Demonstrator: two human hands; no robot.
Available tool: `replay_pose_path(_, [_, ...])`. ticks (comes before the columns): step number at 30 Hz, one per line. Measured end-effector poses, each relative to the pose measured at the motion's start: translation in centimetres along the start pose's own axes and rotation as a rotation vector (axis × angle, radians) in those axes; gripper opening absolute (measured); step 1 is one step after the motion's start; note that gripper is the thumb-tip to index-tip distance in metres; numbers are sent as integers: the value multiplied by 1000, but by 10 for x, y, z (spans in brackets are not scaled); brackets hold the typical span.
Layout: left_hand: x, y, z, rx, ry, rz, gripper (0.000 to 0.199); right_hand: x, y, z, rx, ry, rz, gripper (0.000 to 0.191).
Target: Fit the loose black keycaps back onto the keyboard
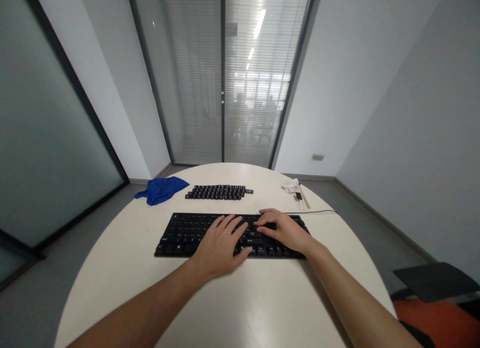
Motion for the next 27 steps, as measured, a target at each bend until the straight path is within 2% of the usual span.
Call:
replay_pose_path(4, [2,6,-2,28,-16,18,58,-2,-1,1,-31,-24,-5,17])
replay_pose_path(9, [5,7,-3,20,-46,27,62,-7,-3,3,60,5,-10,27])
replay_pose_path(17, [7,5,-3,-4,-80,35,65,-5,-2,0,-12,5,-51,17])
replay_pose_path(27, [7,3,-3,-13,-110,53,68,-6,-3,0,64,-15,-32,14])
Point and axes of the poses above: each hand's wrist, its own z-axis away from the middle knuckle, its own x-axis out of the palm, y = z × x, the point moved 2 cm from there along -z, towards the middle knuckle, and after that the axes turned 8 degrees about y, right-handed, at the moved point
